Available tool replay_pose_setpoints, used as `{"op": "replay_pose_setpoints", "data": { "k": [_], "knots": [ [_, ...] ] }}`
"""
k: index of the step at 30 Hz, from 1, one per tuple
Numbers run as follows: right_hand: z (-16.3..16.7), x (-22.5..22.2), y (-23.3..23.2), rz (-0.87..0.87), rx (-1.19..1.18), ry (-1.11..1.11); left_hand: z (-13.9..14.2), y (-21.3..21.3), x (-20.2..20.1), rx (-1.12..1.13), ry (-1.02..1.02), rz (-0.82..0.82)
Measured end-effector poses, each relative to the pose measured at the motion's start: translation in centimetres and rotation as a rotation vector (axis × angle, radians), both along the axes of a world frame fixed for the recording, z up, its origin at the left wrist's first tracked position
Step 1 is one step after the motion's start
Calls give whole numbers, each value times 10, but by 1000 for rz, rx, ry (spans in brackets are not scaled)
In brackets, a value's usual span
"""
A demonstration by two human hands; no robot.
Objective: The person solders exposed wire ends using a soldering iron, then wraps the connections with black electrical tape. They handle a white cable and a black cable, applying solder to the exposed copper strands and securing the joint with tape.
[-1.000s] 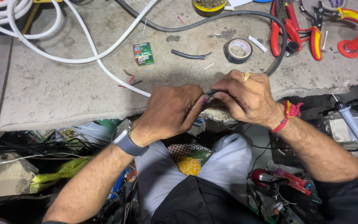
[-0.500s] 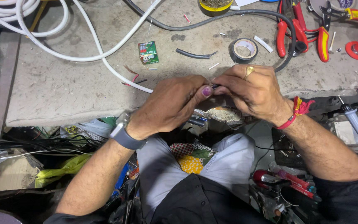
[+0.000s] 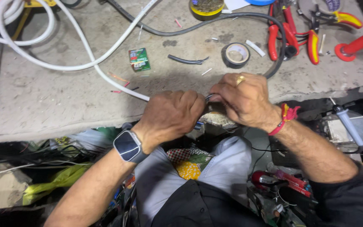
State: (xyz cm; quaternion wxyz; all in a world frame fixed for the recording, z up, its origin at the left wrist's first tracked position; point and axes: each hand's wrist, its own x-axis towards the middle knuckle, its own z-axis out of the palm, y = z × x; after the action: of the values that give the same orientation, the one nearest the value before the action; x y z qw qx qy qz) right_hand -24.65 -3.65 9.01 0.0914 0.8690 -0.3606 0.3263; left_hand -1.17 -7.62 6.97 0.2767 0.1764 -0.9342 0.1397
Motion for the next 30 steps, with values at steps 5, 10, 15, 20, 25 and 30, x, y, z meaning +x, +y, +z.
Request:
{"op": "replay_pose_setpoints", "data": {
  "k": [5, 10, 15, 20, 25, 30],
  "knots": [
    [0, 0, 0, 81, 44, -22, -2, -1, 5, 17, 62, -80],
    [-3, 1, 5, 92, -27, -9, -5, -2, 6, -38, 55, -72],
    [-8, 3, 11, 61, -70, 6, -5, -3, 3, 4, 59, -62],
    [6, 0, 13, 38, 114, -59, 2, 0, 6, 69, 57, -43],
    [28, -18, 12, -234, 88, 2, 6, 6, 12, 104, 140, -25],
    [15, -31, -6, -366, 146, 86, 7, 8, 17, 133, 137, -19]
  ]
}}
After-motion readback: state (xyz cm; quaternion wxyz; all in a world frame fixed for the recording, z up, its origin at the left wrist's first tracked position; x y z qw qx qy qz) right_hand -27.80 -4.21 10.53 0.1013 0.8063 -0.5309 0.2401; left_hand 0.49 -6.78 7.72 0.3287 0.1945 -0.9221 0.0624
